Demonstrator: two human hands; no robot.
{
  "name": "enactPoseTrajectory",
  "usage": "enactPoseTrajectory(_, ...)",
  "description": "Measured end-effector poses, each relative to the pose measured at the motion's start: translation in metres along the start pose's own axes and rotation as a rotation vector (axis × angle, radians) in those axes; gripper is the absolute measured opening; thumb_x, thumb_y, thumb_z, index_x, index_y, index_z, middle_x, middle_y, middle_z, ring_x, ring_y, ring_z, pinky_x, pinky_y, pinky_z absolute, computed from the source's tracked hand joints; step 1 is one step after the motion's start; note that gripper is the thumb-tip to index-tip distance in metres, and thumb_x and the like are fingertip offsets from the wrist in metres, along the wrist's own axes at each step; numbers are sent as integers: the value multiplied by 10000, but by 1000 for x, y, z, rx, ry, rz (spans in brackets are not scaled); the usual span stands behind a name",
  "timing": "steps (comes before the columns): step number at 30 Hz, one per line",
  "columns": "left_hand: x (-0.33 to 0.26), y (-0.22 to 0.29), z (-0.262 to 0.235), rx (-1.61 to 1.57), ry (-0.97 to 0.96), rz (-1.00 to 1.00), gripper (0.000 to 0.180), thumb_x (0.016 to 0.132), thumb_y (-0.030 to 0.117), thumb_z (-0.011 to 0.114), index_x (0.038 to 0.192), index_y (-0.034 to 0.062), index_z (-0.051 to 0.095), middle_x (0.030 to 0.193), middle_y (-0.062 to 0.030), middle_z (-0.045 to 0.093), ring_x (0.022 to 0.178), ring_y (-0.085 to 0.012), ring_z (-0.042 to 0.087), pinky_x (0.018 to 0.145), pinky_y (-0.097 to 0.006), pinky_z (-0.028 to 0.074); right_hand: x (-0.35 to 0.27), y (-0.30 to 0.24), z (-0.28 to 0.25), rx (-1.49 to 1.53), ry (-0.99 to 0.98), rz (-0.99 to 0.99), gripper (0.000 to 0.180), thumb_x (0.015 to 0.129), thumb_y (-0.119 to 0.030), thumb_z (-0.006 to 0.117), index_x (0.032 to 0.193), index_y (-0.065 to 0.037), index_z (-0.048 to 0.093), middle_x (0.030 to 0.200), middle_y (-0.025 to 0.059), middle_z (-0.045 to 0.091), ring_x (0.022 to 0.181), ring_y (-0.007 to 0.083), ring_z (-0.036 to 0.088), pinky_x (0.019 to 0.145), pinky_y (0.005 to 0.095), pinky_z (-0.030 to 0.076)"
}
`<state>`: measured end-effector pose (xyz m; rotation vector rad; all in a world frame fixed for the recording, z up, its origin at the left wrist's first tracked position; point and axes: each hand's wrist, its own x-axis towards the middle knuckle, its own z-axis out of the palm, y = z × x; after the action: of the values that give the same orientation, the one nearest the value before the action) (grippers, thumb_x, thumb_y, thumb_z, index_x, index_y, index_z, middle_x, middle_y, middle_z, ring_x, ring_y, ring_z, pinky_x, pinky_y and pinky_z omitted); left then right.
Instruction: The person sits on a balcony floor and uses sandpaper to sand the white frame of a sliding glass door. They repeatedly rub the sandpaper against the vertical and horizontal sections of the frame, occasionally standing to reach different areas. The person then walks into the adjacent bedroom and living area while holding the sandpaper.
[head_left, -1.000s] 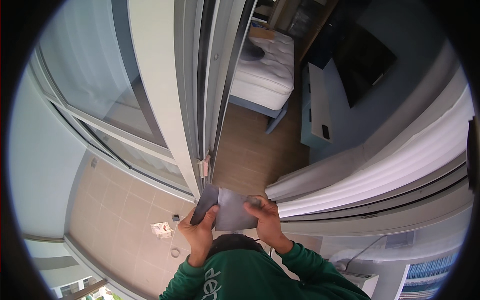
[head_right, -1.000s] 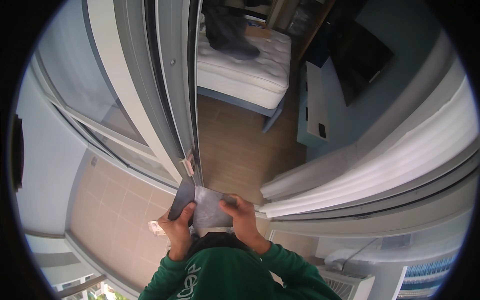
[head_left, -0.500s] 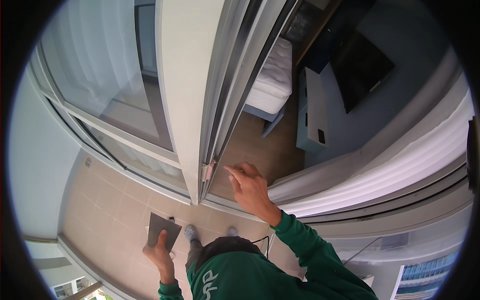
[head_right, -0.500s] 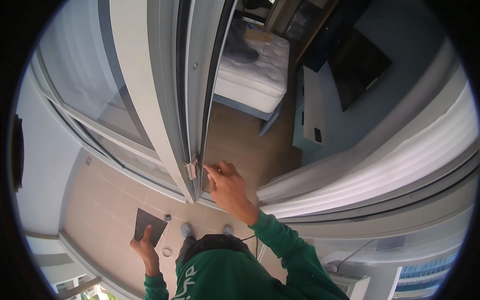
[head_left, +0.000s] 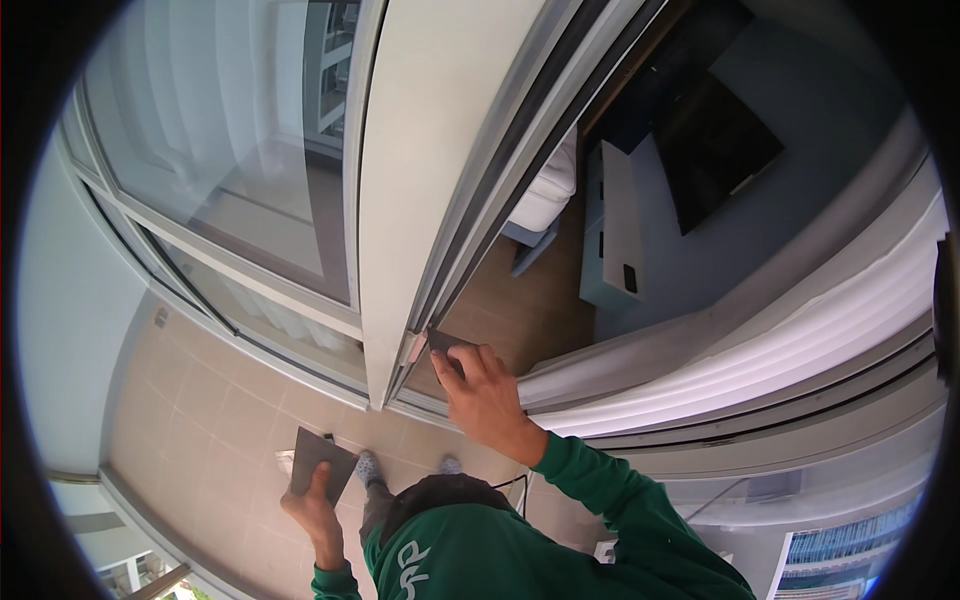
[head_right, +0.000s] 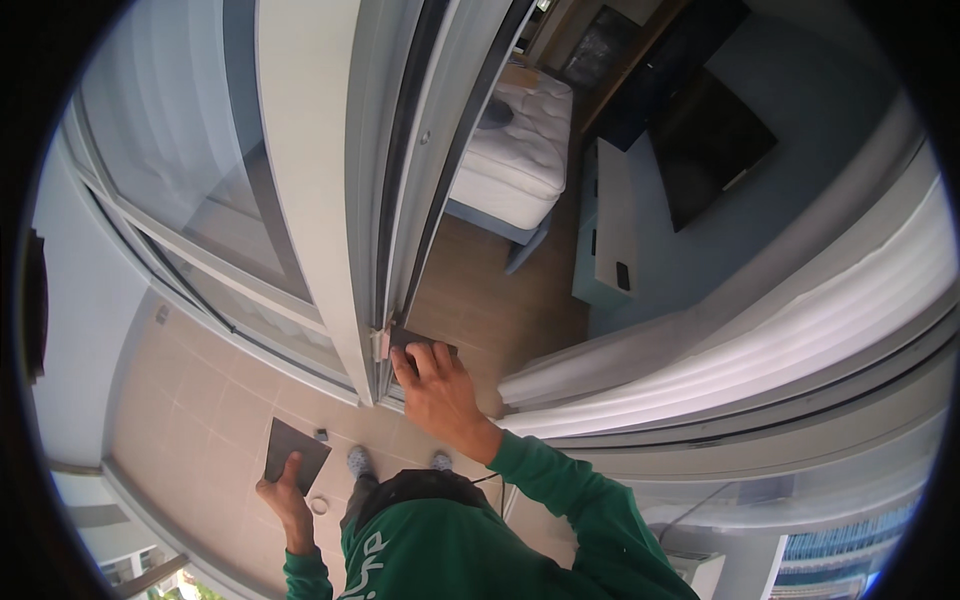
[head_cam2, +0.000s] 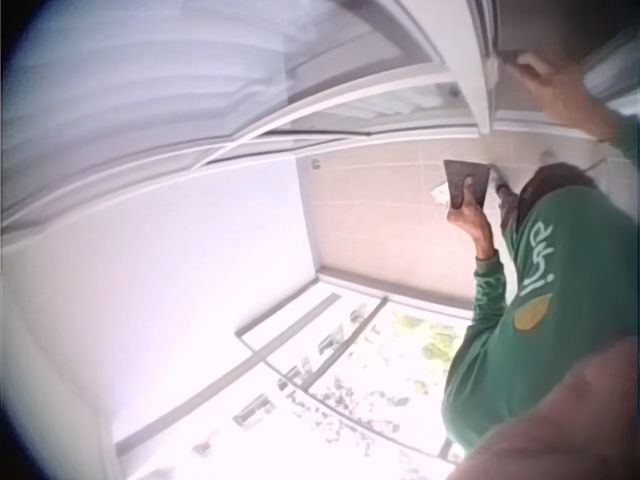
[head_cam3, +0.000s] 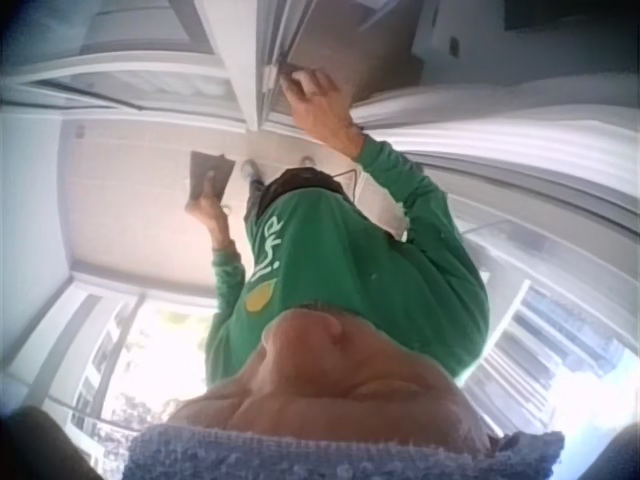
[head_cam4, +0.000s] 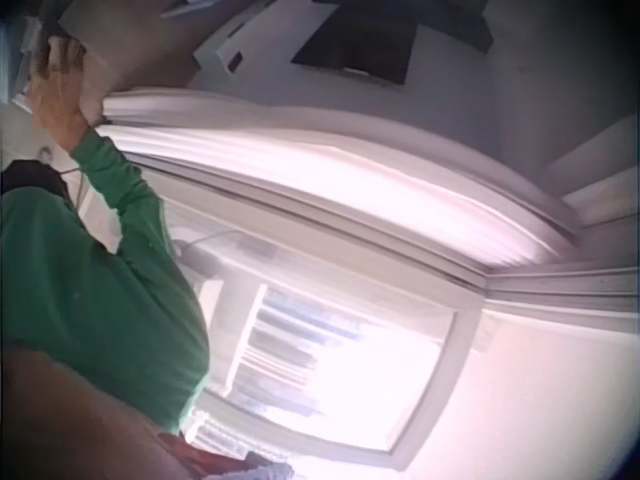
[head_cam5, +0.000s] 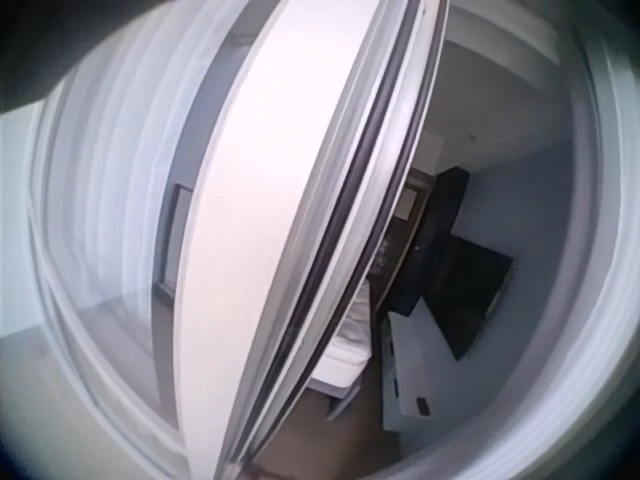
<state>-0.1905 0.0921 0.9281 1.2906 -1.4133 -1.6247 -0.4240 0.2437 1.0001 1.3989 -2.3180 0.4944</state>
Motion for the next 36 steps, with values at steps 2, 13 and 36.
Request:
enactPoseTrajectory(2,4,-3,-2,5,-20,-11,288,824,110,750,990,-120,698,877,-112,706,773,-184,623,717,-319,496,-3,-2,-2,-18,-11,-27,426,699,17,654,1117,-57,688,999,66,552,832,267,559,628,371,518)
enactPoseTrajectory(13,9,-15,-7,-3,-41,-53,318,831,127,753,1006,-131,690,897,-123,705,789,-187,626,733,-316,495,15,7,-14,12,-12,20,366,730,3,663,1090,-48,699,988,75,563,835,270,565,613,377,513)
enactPoseTrajectory(36,7,-19,-9,-39,2,-69,335,821,130,751,1022,-132,688,906,-123,705,800,-195,630,748,-321,496,3,-7,-19,27,-37,22,375,705,-15,670,1080,-29,681,990,80,558,855,276,558,634,369,512)
